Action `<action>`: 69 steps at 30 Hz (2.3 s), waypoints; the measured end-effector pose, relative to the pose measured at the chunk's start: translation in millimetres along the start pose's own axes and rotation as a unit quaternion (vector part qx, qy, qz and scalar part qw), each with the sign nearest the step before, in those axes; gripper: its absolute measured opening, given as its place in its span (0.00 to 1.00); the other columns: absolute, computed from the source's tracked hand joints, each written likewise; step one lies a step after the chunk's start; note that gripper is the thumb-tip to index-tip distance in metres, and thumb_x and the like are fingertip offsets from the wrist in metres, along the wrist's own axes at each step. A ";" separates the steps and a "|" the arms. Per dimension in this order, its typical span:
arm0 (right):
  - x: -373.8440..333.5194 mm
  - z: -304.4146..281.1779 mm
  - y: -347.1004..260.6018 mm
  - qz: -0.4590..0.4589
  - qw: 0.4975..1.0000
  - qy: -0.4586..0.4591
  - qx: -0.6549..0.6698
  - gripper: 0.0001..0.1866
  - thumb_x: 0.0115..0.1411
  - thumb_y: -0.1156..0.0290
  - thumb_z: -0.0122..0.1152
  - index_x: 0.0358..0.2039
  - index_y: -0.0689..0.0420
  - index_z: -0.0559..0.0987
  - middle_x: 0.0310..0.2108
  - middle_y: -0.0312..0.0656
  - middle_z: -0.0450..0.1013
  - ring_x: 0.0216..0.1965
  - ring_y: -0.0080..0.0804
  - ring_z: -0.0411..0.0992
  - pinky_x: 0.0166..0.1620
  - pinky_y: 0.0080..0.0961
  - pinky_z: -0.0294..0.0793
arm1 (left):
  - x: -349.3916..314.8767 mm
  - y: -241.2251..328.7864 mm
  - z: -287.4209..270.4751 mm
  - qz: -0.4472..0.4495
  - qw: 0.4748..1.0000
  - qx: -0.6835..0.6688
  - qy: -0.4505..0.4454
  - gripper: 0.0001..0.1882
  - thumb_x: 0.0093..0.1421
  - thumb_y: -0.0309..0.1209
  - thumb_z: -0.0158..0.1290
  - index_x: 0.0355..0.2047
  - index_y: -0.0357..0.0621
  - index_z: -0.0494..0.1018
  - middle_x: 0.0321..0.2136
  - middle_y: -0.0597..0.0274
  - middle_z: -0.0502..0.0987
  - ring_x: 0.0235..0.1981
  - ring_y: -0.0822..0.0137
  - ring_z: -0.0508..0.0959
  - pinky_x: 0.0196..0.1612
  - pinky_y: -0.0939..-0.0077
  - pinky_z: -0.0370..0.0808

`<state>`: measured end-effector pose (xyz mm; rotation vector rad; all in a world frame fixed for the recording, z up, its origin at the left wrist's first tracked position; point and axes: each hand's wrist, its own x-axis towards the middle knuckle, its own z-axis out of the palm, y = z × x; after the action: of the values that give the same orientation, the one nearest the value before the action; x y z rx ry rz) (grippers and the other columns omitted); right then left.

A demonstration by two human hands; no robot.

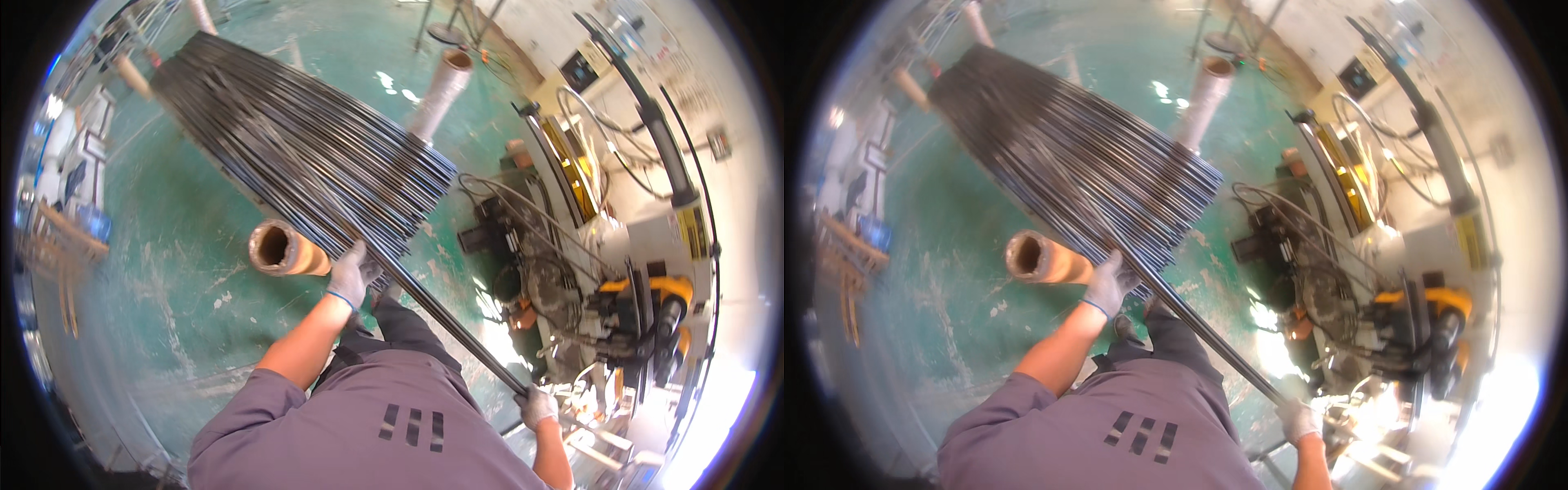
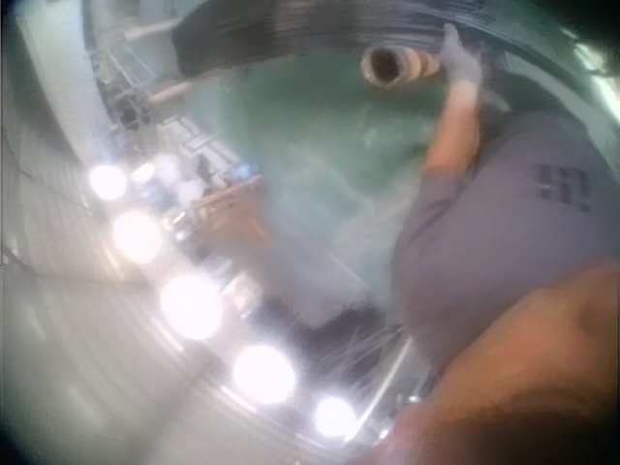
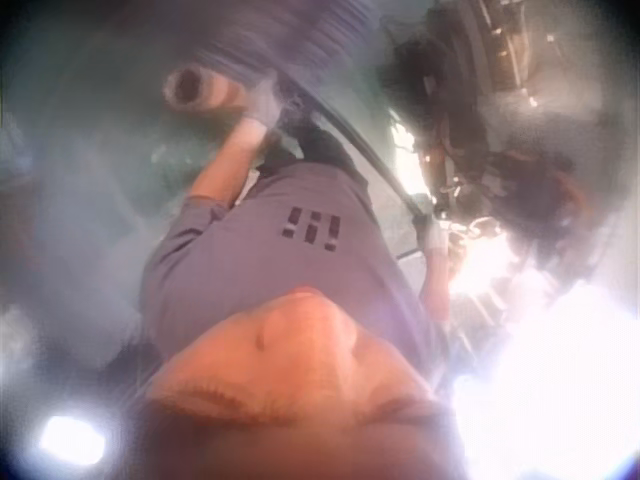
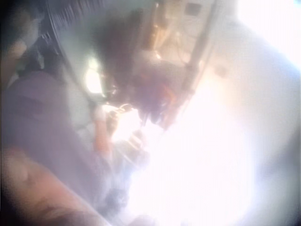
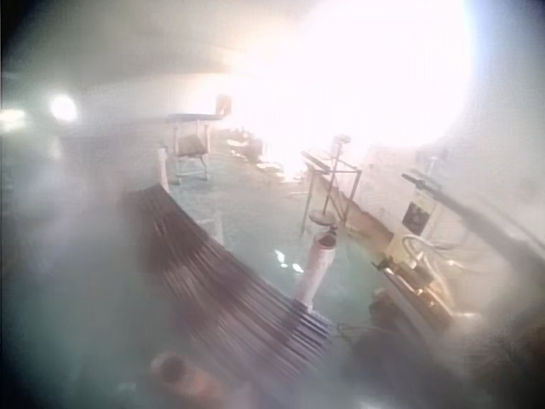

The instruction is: The person feeds several metal tubes into a fabrication machine's rollers, retrieves the bent tubes, and carries them to a storage rack. This cycle is repeated several times throughout the clip.

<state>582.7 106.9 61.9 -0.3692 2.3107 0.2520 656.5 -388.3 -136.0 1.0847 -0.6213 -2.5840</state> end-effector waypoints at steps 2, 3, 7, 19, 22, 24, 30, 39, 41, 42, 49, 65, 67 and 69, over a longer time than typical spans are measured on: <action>-26.3 38.0 38.3 0.048 0.998 0.037 -0.001 0.18 0.62 0.57 0.70 0.43 0.57 0.82 0.41 0.56 0.82 0.46 0.55 0.80 0.51 0.47 0.77 | -19.4 16.2 45.9 -0.081 0.986 -0.145 0.000 0.20 0.74 0.44 0.52 0.47 0.36 0.71 0.38 0.49 0.78 0.44 0.50 0.79 0.53 0.46 0.77; -30.6 51.2 37.6 0.007 0.996 0.081 0.031 0.16 0.59 0.60 0.73 0.39 0.58 0.81 0.37 0.55 0.81 0.44 0.56 0.80 0.50 0.49 0.77 | -21.5 7.8 56.1 -0.104 0.982 -0.160 -0.014 0.15 0.72 0.37 0.52 0.45 0.35 0.69 0.34 0.46 0.76 0.43 0.46 0.78 0.51 0.43 0.76; 3.1 92.4 4.8 0.014 0.928 0.369 0.055 0.07 0.51 0.66 0.67 0.28 0.51 0.78 0.26 0.46 0.78 0.32 0.51 0.78 0.38 0.46 0.76 | -20.5 -42.2 59.2 -0.112 0.986 -0.108 -0.056 0.04 0.65 0.25 0.52 0.37 0.37 0.72 0.34 0.49 0.76 0.38 0.49 0.77 0.51 0.45 0.77; -2.3 198.7 367.5 0.261 0.821 0.493 0.124 0.03 0.50 0.78 0.65 0.26 0.57 0.80 0.30 0.53 0.77 0.39 0.59 0.75 0.47 0.48 0.74 | -106.3 -76.7 291.9 0.051 0.982 0.017 -0.184 0.07 0.73 0.33 0.53 0.42 0.42 0.75 0.31 0.61 0.77 0.37 0.61 0.77 0.56 0.56 0.75; 10.4 213.9 387.8 0.483 0.476 0.579 0.453 0.18 0.56 0.81 0.60 0.48 0.66 0.79 0.45 0.55 0.80 0.48 0.49 0.79 0.55 0.47 0.75 | -139.2 -118.0 357.0 0.024 0.966 0.035 -0.255 0.06 0.72 0.31 0.56 0.45 0.45 0.75 0.33 0.64 0.78 0.39 0.63 0.78 0.60 0.55 0.74; 27.5 187.7 369.9 0.253 0.202 0.512 0.796 0.21 0.57 0.85 0.55 0.53 0.68 0.76 0.46 0.55 0.79 0.50 0.52 0.78 0.59 0.50 0.75 | -159.6 -158.0 388.8 0.024 0.958 0.070 -0.276 0.07 0.71 0.31 0.56 0.46 0.45 0.74 0.35 0.64 0.78 0.41 0.62 0.78 0.63 0.51 0.73; 83.8 128.8 323.8 -0.051 -0.196 0.286 0.937 0.22 0.58 0.91 0.48 0.54 0.68 0.73 0.50 0.52 0.77 0.53 0.53 0.77 0.64 0.59 0.75 | -171.8 -239.5 463.9 -0.050 0.930 0.120 -0.344 0.09 0.66 0.24 0.57 0.46 0.40 0.74 0.38 0.57 0.78 0.45 0.53 0.78 0.66 0.42 0.70; 59.1 127.8 425.1 -0.020 -0.150 0.405 0.902 0.09 0.67 0.73 0.67 0.45 0.62 0.81 0.40 0.44 0.82 0.44 0.39 0.81 0.54 0.39 0.84 | -158.9 -225.7 523.9 -0.031 0.912 0.129 -0.387 0.13 0.62 0.23 0.56 0.48 0.36 0.74 0.41 0.52 0.79 0.49 0.50 0.79 0.70 0.43 0.67; 58.7 122.6 440.6 0.013 -0.147 0.420 0.896 0.07 0.67 0.73 0.67 0.44 0.61 0.82 0.39 0.43 0.82 0.42 0.38 0.81 0.52 0.36 0.84 | -145.3 -224.2 524.0 -0.035 0.912 0.123 -0.390 0.12 0.63 0.25 0.57 0.47 0.36 0.75 0.41 0.52 0.79 0.49 0.51 0.78 0.70 0.44 0.68; 56.5 119.5 447.5 0.032 -0.148 0.429 0.890 0.07 0.67 0.73 0.67 0.43 0.61 0.83 0.38 0.43 0.83 0.42 0.38 0.81 0.52 0.35 0.84 | -136.9 -224.9 524.8 -0.040 0.911 0.120 -0.392 0.12 0.64 0.26 0.57 0.46 0.36 0.75 0.41 0.53 0.79 0.48 0.51 0.78 0.69 0.44 0.68; 64.4 91.9 507.4 0.062 -0.122 0.476 0.868 0.07 0.67 0.73 0.68 0.44 0.59 0.83 0.39 0.43 0.83 0.39 0.39 0.83 0.46 0.36 0.87 | -18.6 -192.1 550.2 0.052 0.957 0.126 -0.257 0.15 0.76 0.37 0.50 0.40 0.35 0.72 0.35 0.51 0.78 0.41 0.50 0.79 0.59 0.47 0.77; 152.2 -109.8 403.9 -0.013 0.007 0.502 0.864 0.12 0.66 0.78 0.64 0.49 0.60 0.78 0.43 0.44 0.79 0.42 0.39 0.80 0.46 0.37 0.83 | 188.8 -245.4 634.2 -0.064 0.946 0.135 -0.286 0.13 0.74 0.34 0.51 0.42 0.33 0.75 0.38 0.48 0.81 0.44 0.49 0.81 0.59 0.47 0.78; 165.9 -118.1 403.4 0.047 0.001 0.492 0.869 0.15 0.63 0.82 0.63 0.51 0.60 0.77 0.44 0.45 0.78 0.42 0.40 0.80 0.47 0.35 0.82 | 211.3 -260.4 646.1 -0.097 0.940 0.128 -0.301 0.13 0.74 0.34 0.52 0.43 0.34 0.76 0.40 0.48 0.81 0.45 0.49 0.81 0.58 0.47 0.79; 183.3 -115.7 410.6 0.122 0.047 0.492 0.861 0.17 0.70 0.76 0.54 0.58 0.57 0.74 0.50 0.45 0.78 0.49 0.40 0.78 0.54 0.36 0.78 | 220.9 -282.6 656.8 -0.101 0.934 0.143 -0.311 0.12 0.74 0.34 0.52 0.42 0.34 0.77 0.40 0.48 0.82 0.45 0.49 0.81 0.58 0.48 0.79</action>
<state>244.9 424.4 36.3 -1.0154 -0.8806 2.1077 6.1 -45.9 4.8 0.3757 -1.1042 -3.0972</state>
